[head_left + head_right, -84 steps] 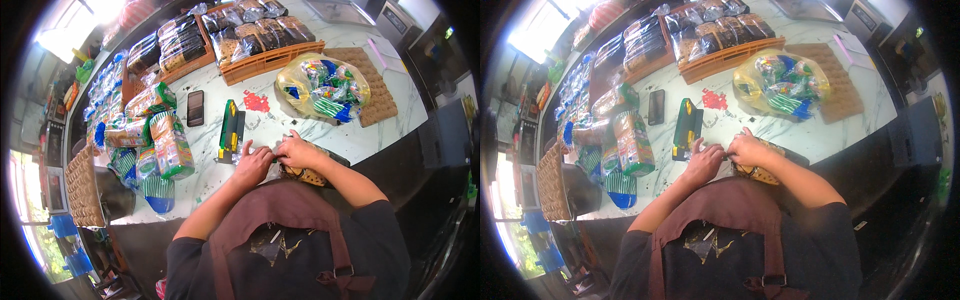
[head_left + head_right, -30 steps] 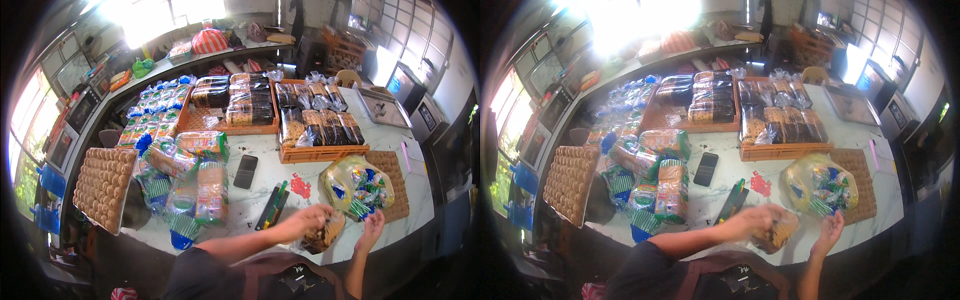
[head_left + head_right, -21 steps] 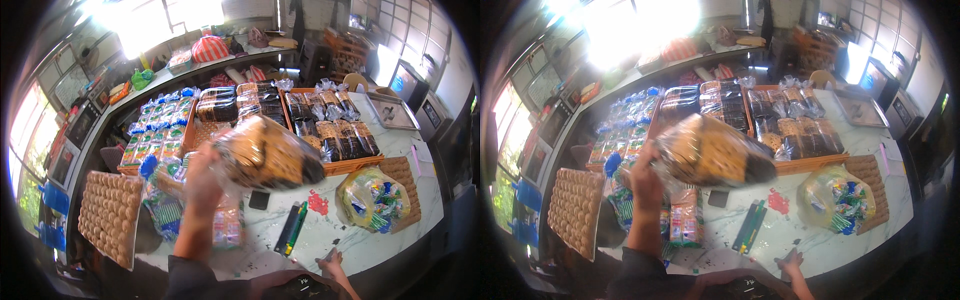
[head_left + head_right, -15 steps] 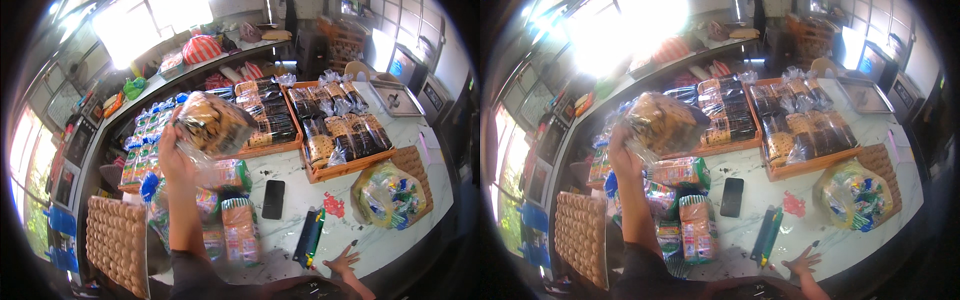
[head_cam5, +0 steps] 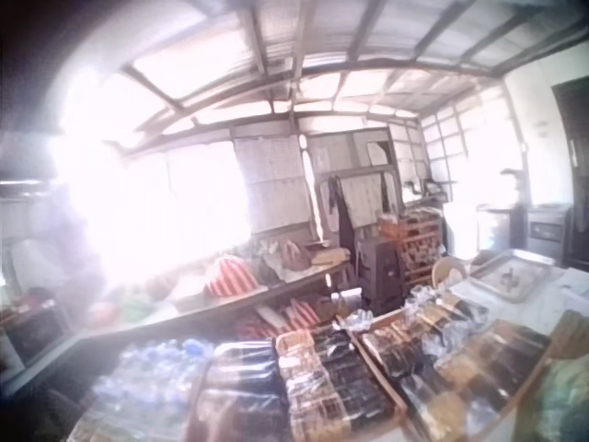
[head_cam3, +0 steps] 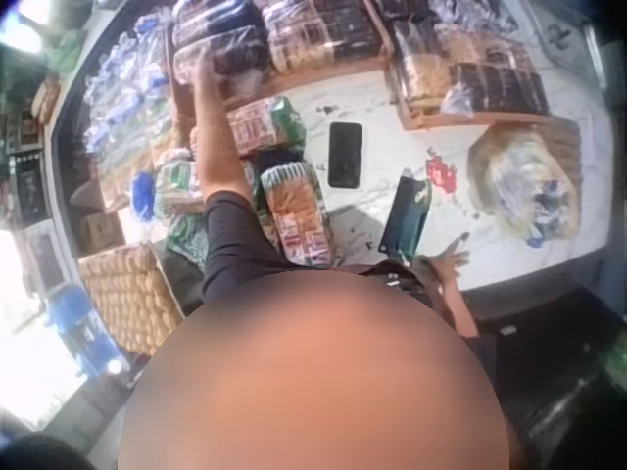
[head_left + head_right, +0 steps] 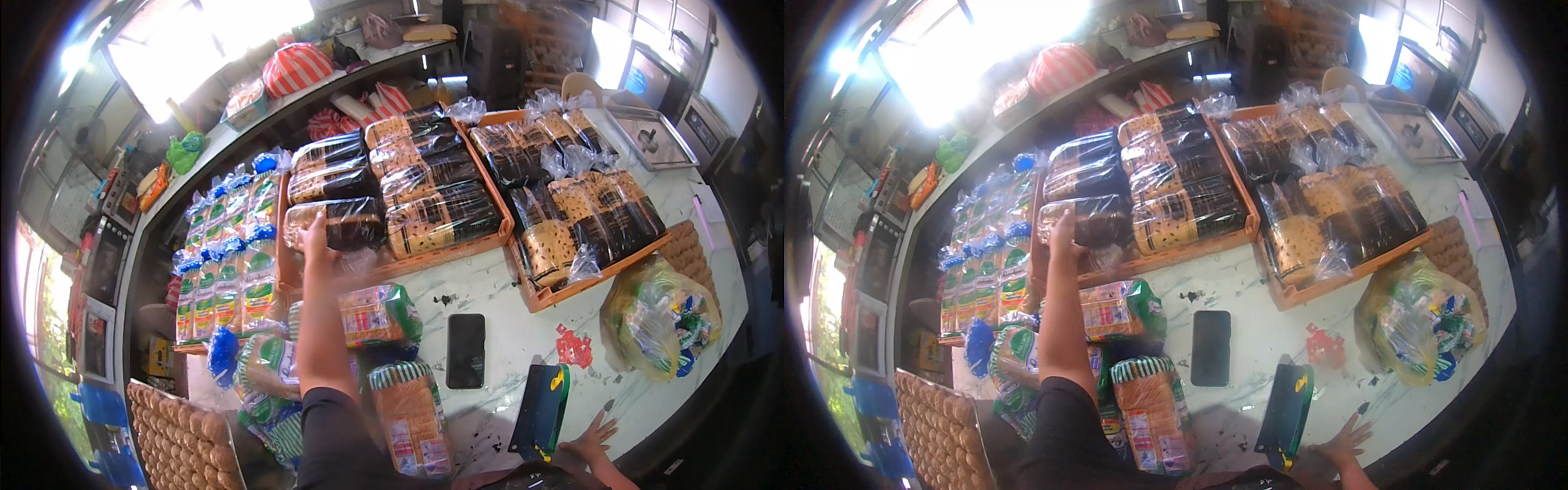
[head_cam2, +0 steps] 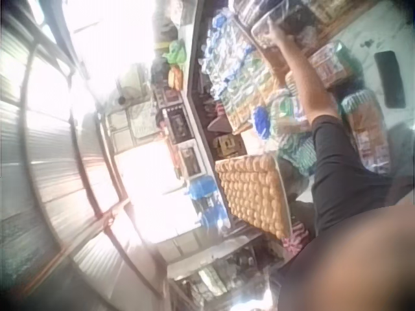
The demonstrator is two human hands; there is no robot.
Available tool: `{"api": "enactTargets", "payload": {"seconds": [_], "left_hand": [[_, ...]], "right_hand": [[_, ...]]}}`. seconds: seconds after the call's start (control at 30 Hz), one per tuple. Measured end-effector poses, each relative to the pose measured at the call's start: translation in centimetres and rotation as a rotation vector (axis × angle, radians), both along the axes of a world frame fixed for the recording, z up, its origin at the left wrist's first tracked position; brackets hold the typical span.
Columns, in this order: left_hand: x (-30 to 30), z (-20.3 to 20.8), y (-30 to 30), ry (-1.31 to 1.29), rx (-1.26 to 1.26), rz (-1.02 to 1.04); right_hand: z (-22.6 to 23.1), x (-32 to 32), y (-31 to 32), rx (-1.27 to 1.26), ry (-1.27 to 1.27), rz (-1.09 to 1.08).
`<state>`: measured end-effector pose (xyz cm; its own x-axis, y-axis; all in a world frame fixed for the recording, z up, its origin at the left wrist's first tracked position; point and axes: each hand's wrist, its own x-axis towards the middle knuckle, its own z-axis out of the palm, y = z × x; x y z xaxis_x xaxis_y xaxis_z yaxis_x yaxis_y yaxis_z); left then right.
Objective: The person repeatedly packs small round baked items into clear plastic bags, seals them with a handheld heat sealer, and places the finished packages into a wooden crate. The person also moves trays of baked goods on the table.
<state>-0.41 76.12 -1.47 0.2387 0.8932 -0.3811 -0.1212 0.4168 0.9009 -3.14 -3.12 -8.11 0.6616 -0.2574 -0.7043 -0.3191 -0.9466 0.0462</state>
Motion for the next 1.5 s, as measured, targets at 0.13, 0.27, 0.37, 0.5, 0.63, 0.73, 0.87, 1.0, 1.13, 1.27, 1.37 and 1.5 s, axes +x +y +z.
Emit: {"api": "enactTargets", "payload": {"seconds": [0.13, 0.27, 0.37, 0.5, 0.63, 0.73, 0.87, 1.0, 1.13, 1.27, 1.37, 1.5], "left_hand": [[2.5, -3.4, -1.4, -0.09, 0.099, 0.362], [3.1, -3.4, -3.1, -0.41, -0.087, 0.412], [3.1, -4.1, -3.2, -0.191, -0.279, 0.164], [2.5, -6.1, -0.5, -0.127, -0.052, 0.256], [1.7, -7.6, 1.3, 0.237, 0.292, 0.215], [1.1, -7.9, 0.5, 0.105, 0.183, 0.401], [0.3, -7.3, -1.9, -0.201, 0.14, 0.664], [1.3, -5.4, -3.3, -0.488, -0.166, 0.472], [5.0, -2.4, -2.3, -0.668, -0.164, 0.287], [9.2, -1.8, -0.8, -0.484, -0.045, 0.589], [9.5, -3.8, -0.7, -0.426, -0.062, 0.583], [7.7, -5.5, -0.8, -0.455, -0.148, 0.29]], "right_hand": [[-0.7, -0.2, -0.5, -0.008, -0.009, 0.01], [-0.8, -0.2, -0.2, -0.052, 0.009, -0.012], [-0.5, -0.2, 0.1, -0.054, -0.017, 0.001], [-0.3, -0.2, 0.2, -0.053, -0.02, -0.009], [-0.3, -0.2, 0.1, -0.035, -0.007, -0.013], [-0.3, -0.2, 0.2, -0.028, -0.024, -0.031], [-0.2, -0.2, 0.5, -0.056, -0.018, -0.002], [0.0, -0.1, 0.5, -0.05, 0.019, -0.028], [-0.5, -0.2, -0.1, -0.042, 0.026, -0.009], [-1.1, -0.5, -0.8, -0.069, -0.027, 0.053], [-1.0, -0.5, -0.8, -0.048, -0.023, 0.051], [-0.1, -0.3, -0.1, -0.009, -0.007, 0.037]]}}
